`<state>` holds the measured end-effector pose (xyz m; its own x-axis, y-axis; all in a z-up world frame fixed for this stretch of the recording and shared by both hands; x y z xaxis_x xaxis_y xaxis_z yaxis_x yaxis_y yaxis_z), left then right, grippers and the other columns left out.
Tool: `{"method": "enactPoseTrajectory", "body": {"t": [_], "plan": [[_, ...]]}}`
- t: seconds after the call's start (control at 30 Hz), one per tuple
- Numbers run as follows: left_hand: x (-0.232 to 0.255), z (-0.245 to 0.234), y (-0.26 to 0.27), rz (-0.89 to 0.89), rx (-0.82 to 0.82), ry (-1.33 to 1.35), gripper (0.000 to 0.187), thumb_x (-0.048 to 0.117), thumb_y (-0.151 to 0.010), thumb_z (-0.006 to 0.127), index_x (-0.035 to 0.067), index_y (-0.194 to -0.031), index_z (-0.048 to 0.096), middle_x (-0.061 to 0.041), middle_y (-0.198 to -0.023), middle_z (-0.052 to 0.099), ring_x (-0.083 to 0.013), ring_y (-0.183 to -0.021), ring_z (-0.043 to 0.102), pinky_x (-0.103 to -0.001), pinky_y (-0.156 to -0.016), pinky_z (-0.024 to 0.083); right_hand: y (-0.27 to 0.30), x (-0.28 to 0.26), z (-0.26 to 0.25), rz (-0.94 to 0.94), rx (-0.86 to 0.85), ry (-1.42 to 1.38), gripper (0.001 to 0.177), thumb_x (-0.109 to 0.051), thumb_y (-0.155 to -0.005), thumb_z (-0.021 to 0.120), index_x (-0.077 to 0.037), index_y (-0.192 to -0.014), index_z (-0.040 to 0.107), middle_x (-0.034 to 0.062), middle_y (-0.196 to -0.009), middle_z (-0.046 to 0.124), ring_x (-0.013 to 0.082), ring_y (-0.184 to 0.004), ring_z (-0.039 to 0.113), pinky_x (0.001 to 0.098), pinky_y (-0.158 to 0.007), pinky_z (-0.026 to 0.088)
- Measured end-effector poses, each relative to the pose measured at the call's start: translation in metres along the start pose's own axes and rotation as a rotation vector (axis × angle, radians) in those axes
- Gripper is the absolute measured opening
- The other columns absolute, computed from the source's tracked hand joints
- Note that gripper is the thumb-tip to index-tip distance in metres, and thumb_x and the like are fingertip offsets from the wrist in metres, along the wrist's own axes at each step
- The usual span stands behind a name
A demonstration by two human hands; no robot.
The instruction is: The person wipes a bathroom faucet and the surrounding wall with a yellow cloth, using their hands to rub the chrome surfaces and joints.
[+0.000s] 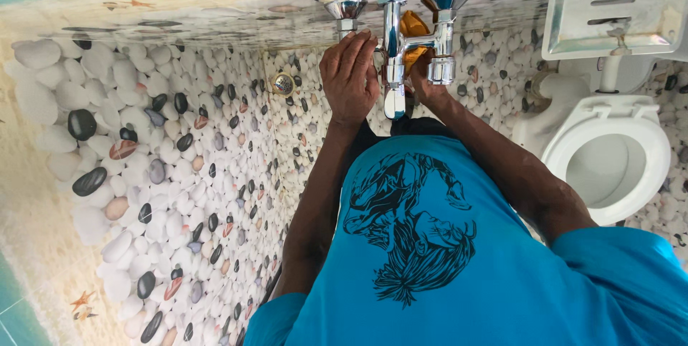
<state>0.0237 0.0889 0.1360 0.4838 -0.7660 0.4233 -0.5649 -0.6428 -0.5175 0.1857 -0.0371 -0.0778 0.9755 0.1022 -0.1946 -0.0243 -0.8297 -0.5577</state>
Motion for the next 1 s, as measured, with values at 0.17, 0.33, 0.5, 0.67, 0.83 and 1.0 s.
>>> {"method": "enactPoseTrajectory", "body": {"t": [0.17,0.33,0.5,0.67,0.83,1.0], "plan": [[0.001,-0.002,-0.001,-0.001,-0.008,0.019,0.032,0.005,-0.097,0.064,0.011,-0.128,0.069,0.0,-0.139,0.064,-0.0205,-0.136,0.054,-0.043,-0.118,0.041,-0.021,0.019,0.044,0.547,0.094,-1.545,0.029,-0.012,-0.11,0.048,0.002,-0.134,0.057,0.0117,-0.121,0.065,0.0207,-0.114,0.064,0.0344,-0.1,0.053],[0.001,-0.003,-0.001,0.005,-0.011,-0.002,0.031,0.007,-0.099,0.064,0.012,-0.129,0.069,0.001,-0.139,0.064,-0.0201,-0.136,0.054,-0.044,-0.118,0.041,-0.003,0.013,0.043,0.49,-0.067,-1.526,0.038,-0.016,-0.113,0.041,0.002,-0.145,0.043,0.0138,-0.136,0.054,0.022,-0.126,0.055,0.0353,-0.109,0.046],[-0.002,-0.002,0.0,0.015,-0.009,-0.003,0.031,0.008,-0.099,0.062,0.011,-0.128,0.07,0.0,-0.138,0.064,-0.0208,-0.134,0.055,-0.044,-0.116,0.043,0.031,-0.019,0.006,0.447,-0.264,-0.752,0.039,-0.014,-0.108,0.047,0.01,-0.139,0.048,0.0232,-0.13,0.056,0.0316,-0.116,0.059,0.0448,-0.092,0.051],[-0.001,-0.006,-0.001,0.022,-0.007,0.0,0.029,0.008,-0.099,0.064,0.01,-0.127,0.07,-0.001,-0.138,0.065,-0.0212,-0.134,0.056,-0.044,-0.116,0.043,-0.043,-0.05,-0.097,0.305,-0.621,-0.304,0.033,-0.024,-0.099,0.057,0.001,-0.116,0.072,0.027,-0.098,0.066,0.0402,-0.074,0.067,0.0491,-0.064,0.055],[0.001,-0.011,-0.006,0.009,0.005,0.038,0.032,0.004,-0.095,0.064,0.009,-0.126,0.07,-0.003,-0.136,0.066,-0.0225,-0.133,0.057,-0.045,-0.115,0.044,-0.124,-0.058,-0.209,0.682,-0.469,-0.748,0.033,-0.017,-0.102,0.062,0.007,-0.124,0.065,0.022,-0.092,0.074,0.0213,-0.08,0.073,0.0368,-0.066,0.056],[0.004,-0.012,-0.011,-0.01,-0.006,0.066,0.032,0.004,-0.093,0.065,0.007,-0.124,0.071,-0.004,-0.133,0.067,-0.023,-0.131,0.057,-0.043,-0.113,0.044,-0.164,-0.044,-0.238,0.706,0.141,-0.605,0.026,-0.003,-0.115,0.056,0.002,-0.14,0.056,0.0185,-0.118,0.072,0.0246,-0.109,0.072,0.034,-0.09,0.061]]}}
Point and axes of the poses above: each hand's wrist, its own y-axis away from the middle knuckle, its own z-axis out of the palm, x = y × z, the point moved 2 cm from there along -y, towards the middle knuckle
